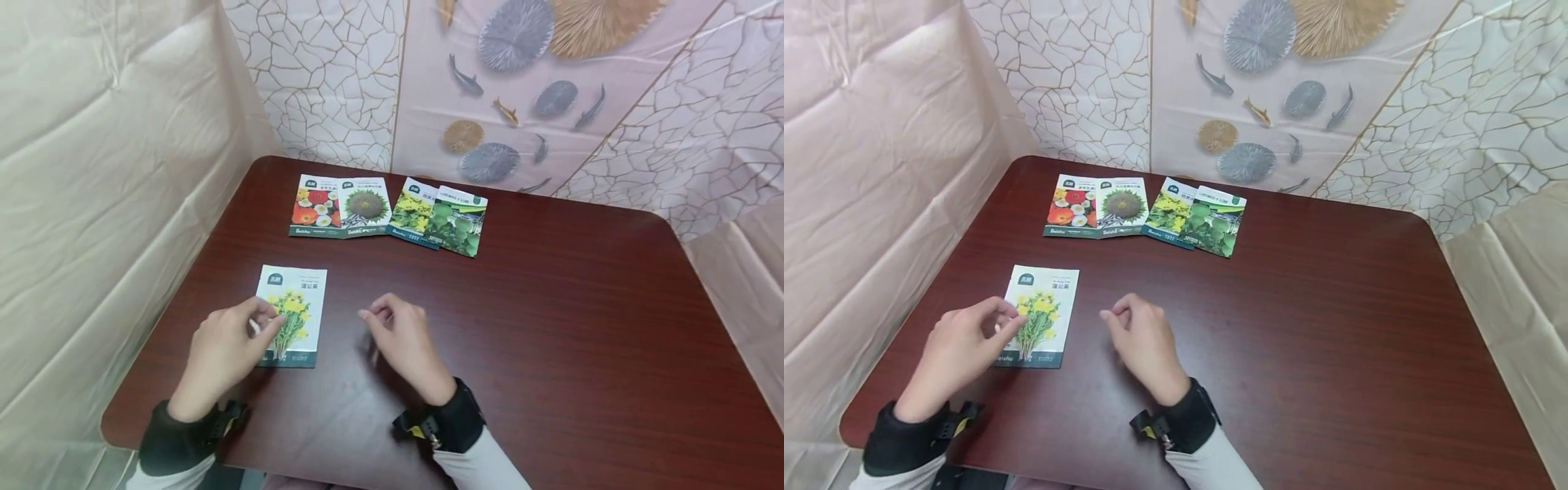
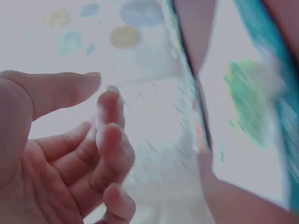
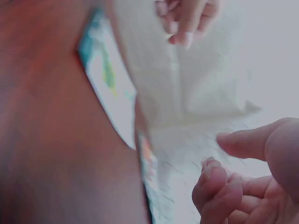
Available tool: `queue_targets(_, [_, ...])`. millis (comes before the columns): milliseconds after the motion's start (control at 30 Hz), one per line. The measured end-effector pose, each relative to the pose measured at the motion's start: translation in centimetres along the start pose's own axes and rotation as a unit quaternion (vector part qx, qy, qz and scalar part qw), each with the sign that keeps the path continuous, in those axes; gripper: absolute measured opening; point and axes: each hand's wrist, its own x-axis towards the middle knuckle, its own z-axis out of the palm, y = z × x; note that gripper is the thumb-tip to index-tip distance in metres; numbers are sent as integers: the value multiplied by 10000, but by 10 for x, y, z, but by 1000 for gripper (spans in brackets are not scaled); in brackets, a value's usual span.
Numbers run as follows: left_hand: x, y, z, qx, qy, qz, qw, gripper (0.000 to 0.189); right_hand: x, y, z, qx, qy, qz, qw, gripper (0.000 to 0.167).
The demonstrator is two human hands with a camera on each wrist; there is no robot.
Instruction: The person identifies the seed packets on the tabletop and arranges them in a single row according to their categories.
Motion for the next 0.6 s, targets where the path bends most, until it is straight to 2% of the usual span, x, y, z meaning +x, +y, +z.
queue_targets(133, [11,31,8,-519,331,620,9962,19,-10,4,-37,657,147,52,9977,11])
queue_targets(233, [17,53,16,-889,469,1190,9878,15,-20,10,-60,1044,239,139,9942,12])
queue_targets(333, [19,72,24,-1175,444,1619,9788,14,-31,17,-77,1265,421,251,9908,11])
queue_targets(467, [18,91,33,-1447,322,1771,9730,12,-44,25,-92,1408,686,465,9866,13])
queue_targets(600, [16,101,39,-1591,213,1791,9707,11,-48,31,-101,1457,841,546,9842,16])
